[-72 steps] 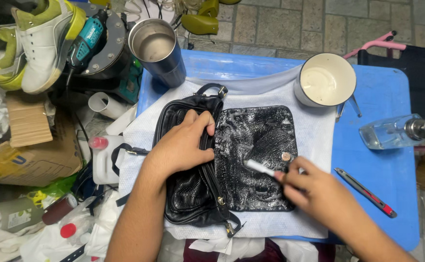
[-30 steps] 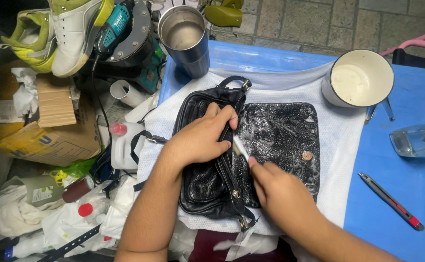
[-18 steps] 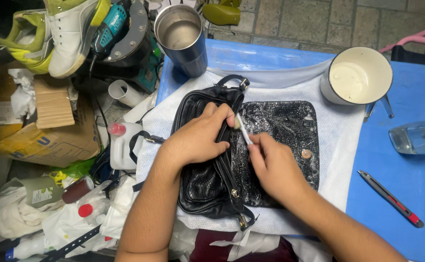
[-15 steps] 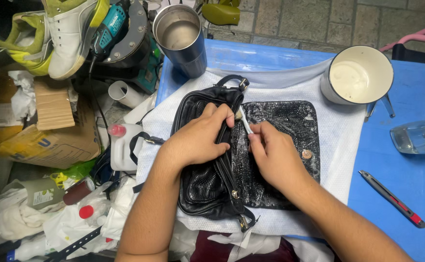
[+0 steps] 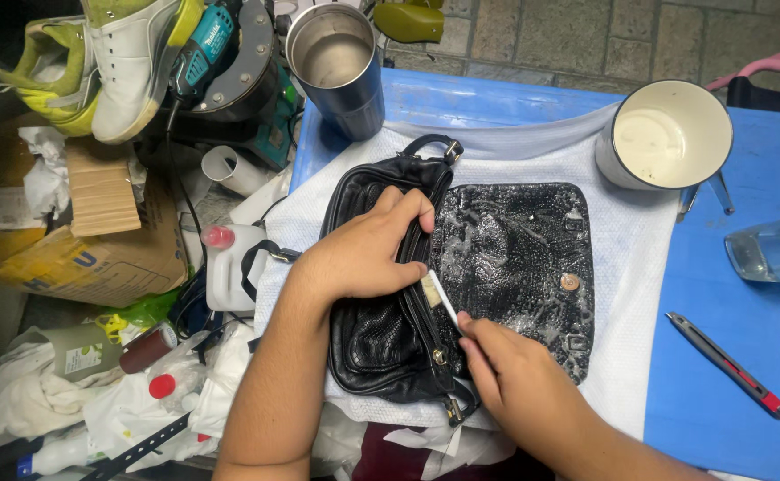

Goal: The person scrubs a black leather handbag with a toothbrush and white cleaning paste, then wipes the surface with a white cloth. The person repeatedly applies paste and scrubs different sections of the bag, then wipes them clean.

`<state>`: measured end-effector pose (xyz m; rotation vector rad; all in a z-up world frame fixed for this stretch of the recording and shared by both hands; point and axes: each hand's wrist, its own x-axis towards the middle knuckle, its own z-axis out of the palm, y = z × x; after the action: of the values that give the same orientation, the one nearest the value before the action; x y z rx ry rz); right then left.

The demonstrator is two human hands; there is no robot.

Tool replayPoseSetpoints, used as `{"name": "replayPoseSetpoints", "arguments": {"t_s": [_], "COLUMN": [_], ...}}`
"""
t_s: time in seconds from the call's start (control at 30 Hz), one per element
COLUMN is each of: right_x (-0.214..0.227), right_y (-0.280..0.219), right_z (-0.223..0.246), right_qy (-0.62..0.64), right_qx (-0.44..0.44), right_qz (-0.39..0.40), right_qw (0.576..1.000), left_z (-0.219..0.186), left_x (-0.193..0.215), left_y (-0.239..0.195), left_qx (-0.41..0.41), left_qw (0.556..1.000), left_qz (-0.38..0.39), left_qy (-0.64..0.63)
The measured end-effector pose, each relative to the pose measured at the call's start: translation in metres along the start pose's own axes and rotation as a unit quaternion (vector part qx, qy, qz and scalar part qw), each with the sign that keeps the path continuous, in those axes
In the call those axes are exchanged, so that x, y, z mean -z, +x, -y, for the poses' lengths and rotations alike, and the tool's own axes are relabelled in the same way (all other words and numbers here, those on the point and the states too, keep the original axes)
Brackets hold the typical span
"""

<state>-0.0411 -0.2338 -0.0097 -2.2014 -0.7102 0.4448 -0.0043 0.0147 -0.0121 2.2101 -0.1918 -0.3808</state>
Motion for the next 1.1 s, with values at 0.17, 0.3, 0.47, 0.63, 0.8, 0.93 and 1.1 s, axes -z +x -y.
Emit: {"name": "replayPoseSetpoints", "arguments": {"t_s": [0.17,0.3,0.47,0.63,0.8,0.93,1.1], "right_x": [-0.007,-0.011,-0.014,-0.025,-0.009,0.001,0.005], "right_y": [0.038,0.043,-0.025,-0.073,-0.077,-0.068,-0.055], "right_z": [-0.010,-0.013,-0.025,-0.046,-0.058,-0.056,-0.041], "right_qy": [-0.033,-0.035,-0.023,-0.055,0.041,0.088,0.179], "right_qx": [-0.006,0.013,0.010,-0.030,-0.001,-0.229,-0.287], "right_qz": [-0.058,-0.063,0.029,0.117,0.165,0.254,0.235], "right_qw": [0.998,0.997,0.999,0.991,0.986,0.936,0.911], "left_z": [0.001,0.003,0.002,-0.002,-0.001,0.001,0.002], "left_x": [-0.003,-0.001,-0.002,-0.001,-0.002,-0.002,-0.005], "left_y": [0.000,0.002,0.003,0.002,0.003,0.003,0.003], "left_qx": [0.020,0.005,0.029,0.046,0.032,0.034,0.012], "left_qw": [1.000,1.000,1.000,0.999,0.999,0.999,1.000], "left_qz": [0.001,-0.004,0.003,0.004,0.001,0.006,-0.003], "left_qy": [0.005,-0.002,-0.008,-0.003,-0.011,-0.009,0.001]}}
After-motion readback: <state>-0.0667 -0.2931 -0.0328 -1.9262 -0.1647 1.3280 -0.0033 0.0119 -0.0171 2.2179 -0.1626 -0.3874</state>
